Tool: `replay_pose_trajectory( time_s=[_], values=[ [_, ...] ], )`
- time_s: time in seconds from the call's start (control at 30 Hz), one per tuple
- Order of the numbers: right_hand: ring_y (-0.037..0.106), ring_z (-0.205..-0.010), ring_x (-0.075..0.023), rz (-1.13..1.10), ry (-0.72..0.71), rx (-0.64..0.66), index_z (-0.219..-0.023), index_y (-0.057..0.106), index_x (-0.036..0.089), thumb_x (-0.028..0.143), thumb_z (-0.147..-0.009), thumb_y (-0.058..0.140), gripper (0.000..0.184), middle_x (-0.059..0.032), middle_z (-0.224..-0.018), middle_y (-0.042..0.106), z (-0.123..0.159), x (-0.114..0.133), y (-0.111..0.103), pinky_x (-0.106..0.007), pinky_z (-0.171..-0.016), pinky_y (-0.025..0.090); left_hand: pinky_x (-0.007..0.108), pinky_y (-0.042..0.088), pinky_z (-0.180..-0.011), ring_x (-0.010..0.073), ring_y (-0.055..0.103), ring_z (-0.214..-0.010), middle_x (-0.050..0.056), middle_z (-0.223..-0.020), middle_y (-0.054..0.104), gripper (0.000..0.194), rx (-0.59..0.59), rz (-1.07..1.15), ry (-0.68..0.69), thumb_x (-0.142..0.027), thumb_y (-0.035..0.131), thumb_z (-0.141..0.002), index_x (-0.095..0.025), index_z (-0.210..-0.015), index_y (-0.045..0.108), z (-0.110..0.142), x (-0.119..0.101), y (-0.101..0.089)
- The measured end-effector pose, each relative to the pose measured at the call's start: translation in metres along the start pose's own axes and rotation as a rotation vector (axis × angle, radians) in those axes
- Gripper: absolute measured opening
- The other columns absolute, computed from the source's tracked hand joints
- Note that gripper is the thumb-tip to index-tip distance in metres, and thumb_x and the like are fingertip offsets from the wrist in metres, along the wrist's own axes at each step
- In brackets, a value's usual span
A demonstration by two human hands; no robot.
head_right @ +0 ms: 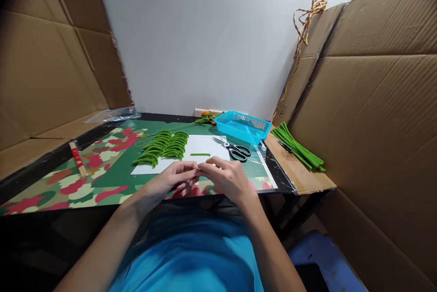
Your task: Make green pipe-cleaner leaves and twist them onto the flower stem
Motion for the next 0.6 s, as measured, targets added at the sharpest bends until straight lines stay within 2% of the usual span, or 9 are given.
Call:
replay_pose_trajectory(
  time_s=[0.07,0.2,0.4,0.5,0.6],
  values=[
    [0.073,-0.08,-0.0138,-0.034,-0.018,0.019,-0.116,0.075,0.024,0.022,-0.106,0.062,0.016,-0.0048,-0.103,0.078,-0.004,0.003,0.0,-0.023,-0.064,0.05,0.016,0.033,-0.043,0.0048,0.046,-0.044,-0.004,-0.061,0.054,0.047,-0.019,0.017,0.003,-0.058,0.077,-0.085,-0.015,-0.077,0.06,0.005,-0.002,-0.003],
    [0.073,-0.075,-0.0124,-0.167,0.096,-0.031,-0.118,0.071,0.022,0.022,-0.106,0.061,0.016,-0.005,-0.104,0.078,-0.006,0.005,0.0,-0.022,-0.062,0.053,0.016,0.035,-0.045,0.0059,0.049,-0.047,-0.005,-0.063,0.052,0.046,-0.069,0.04,0.042,-0.057,0.075,-0.088,-0.016,-0.079,0.057,0.011,-0.005,-0.005],
    [0.07,-0.067,-0.0117,-0.056,0.204,-0.023,-0.116,0.073,0.022,0.02,-0.105,0.059,0.018,-0.0041,-0.098,0.079,0.0,0.012,0.012,-0.02,-0.055,0.049,0.018,0.041,-0.048,0.0099,0.059,-0.053,-0.002,-0.067,0.06,0.043,-0.137,0.022,0.127,-0.057,0.075,-0.089,-0.016,-0.083,0.061,0.011,-0.001,-0.005],
    [0.066,-0.062,-0.0113,-0.098,0.288,-0.078,-0.107,0.075,0.022,0.022,-0.103,0.063,0.013,-0.0024,-0.092,0.078,0.001,0.013,0.016,-0.021,-0.054,0.048,0.019,0.042,-0.049,0.0095,0.06,-0.052,-0.002,-0.067,0.061,0.041,-0.169,0.007,0.161,-0.055,0.074,-0.091,-0.015,-0.085,0.064,0.011,0.004,-0.006],
    [0.063,-0.056,-0.0113,-0.136,0.357,-0.192,-0.093,0.077,0.021,0.023,-0.099,0.069,0.01,-0.001,-0.083,0.078,0.001,0.016,0.018,-0.023,-0.054,0.048,0.019,0.044,-0.05,0.0096,0.06,-0.051,-0.002,-0.065,0.061,0.04,-0.197,-0.014,0.193,-0.054,0.073,-0.092,-0.014,-0.088,0.066,0.013,0.007,-0.006]
  ],
)
Point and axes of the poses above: each hand's wrist, its own z-axis away from the middle knuckle, its own y-axis out of the palm, x = y × z, the point moved 5 cm from there along -z, towards the middle knuckle
